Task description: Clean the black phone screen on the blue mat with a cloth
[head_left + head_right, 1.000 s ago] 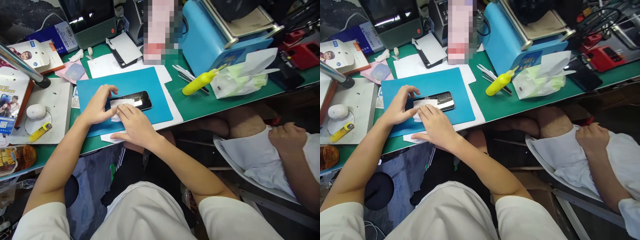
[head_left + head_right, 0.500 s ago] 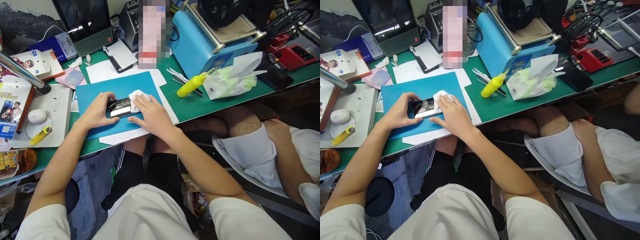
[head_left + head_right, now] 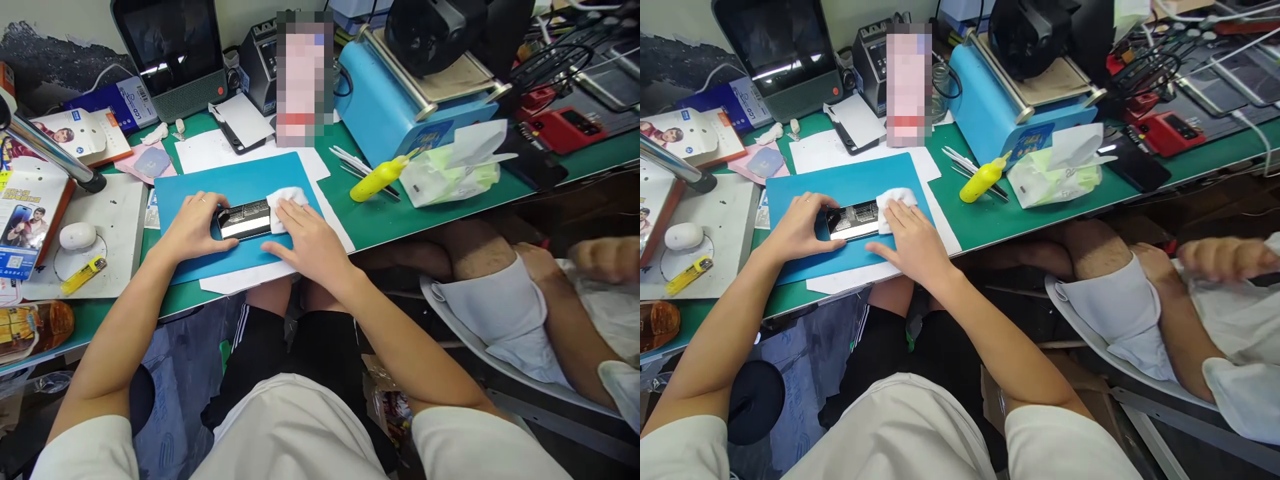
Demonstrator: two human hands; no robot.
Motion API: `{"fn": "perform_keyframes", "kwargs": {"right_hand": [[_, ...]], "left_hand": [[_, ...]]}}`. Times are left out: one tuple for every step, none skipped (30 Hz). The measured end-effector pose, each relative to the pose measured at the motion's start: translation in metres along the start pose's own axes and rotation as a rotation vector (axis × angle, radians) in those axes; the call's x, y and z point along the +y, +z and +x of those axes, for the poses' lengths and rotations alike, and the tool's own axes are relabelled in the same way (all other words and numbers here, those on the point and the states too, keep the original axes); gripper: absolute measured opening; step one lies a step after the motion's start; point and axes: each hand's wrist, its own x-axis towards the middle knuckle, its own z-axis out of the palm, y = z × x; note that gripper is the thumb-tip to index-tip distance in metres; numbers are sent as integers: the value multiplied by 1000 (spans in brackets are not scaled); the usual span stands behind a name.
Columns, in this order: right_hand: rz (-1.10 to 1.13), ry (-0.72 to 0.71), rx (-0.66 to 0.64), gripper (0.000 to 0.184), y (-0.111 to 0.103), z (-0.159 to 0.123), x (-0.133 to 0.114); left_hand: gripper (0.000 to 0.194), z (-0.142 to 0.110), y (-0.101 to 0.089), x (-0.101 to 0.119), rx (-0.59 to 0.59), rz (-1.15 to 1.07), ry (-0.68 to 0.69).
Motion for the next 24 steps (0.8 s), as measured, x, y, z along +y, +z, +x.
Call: {"fn": "perform_keyframes", "kwargs": {"right_hand": [[0,-5,16,92,1,-9,0],[-2,-13,26,95,1,-17,-1],[-6,-19,34,97,1,-22,0],[-10,-25,33,98,1,-24,0],[-12,-28,24,98,1,-23,2],[-11,-28,9,98,1,-18,3],[-9,-25,-11,98,0,-11,5],[-5,-21,-28,98,-1,-4,6],[-2,-17,-40,98,-1,2,7],[-1,-15,-46,98,-2,6,7],[-2,-16,-46,98,-3,7,7],[-3,-20,-42,97,-3,5,6],[-3,-25,-33,96,-4,-1,5],[-4,-31,-27,96,-4,-8,4],[-5,-35,-17,95,-4,-16,3],[-8,-38,-10,94,-5,-22,3],[-13,-39,-5,94,-5,-27,3],[-19,-37,-4,93,-6,-29,4],[-24,-33,-9,92,-7,-28,4],[-28,-28,-18,90,-7,-24,5],[-32,-21,-25,89,-8,-18,5],[-35,-15,-34,89,-8,-11,5],[-38,-9,-38,90,-7,-3,3],[-41,-8,-39,91,-6,5,0]], "left_hand": [[64,0,0,0,-1,6,-6],[64,0,1,-1,-1,11,-9],[62,1,1,-1,1,11,-7],[60,2,2,-1,5,5,-1],[57,3,3,-1,10,-7,7],[55,4,3,-2,16,-24,15],[52,4,4,-2,22,-42,22],[50,5,4,-3,29,-61,29],[49,5,4,-3,37,-79,36],[49,5,5,-4,44,-95,40],[49,5,5,-5,50,-108,43],[50,5,5,-5,55,-119,45],[50,5,5,-6,56,-126,46],[50,5,5,-7,54,-130,45],[51,5,5,-7,48,-130,44],[51,6,5,-7,42,-130,44],[52,6,5,-7,35,-130,46],[52,7,5,-7,31,-131,46],[52,8,5,-6,30,-132,45],[52,8,5,-6,32,-133,42],[52,8,5,-6,36,-133,39],[52,8,5,-6,42,-133,34],[52,8,5,-6,46,-134,29],[53,8,5,-7,50,-138,26]]}}
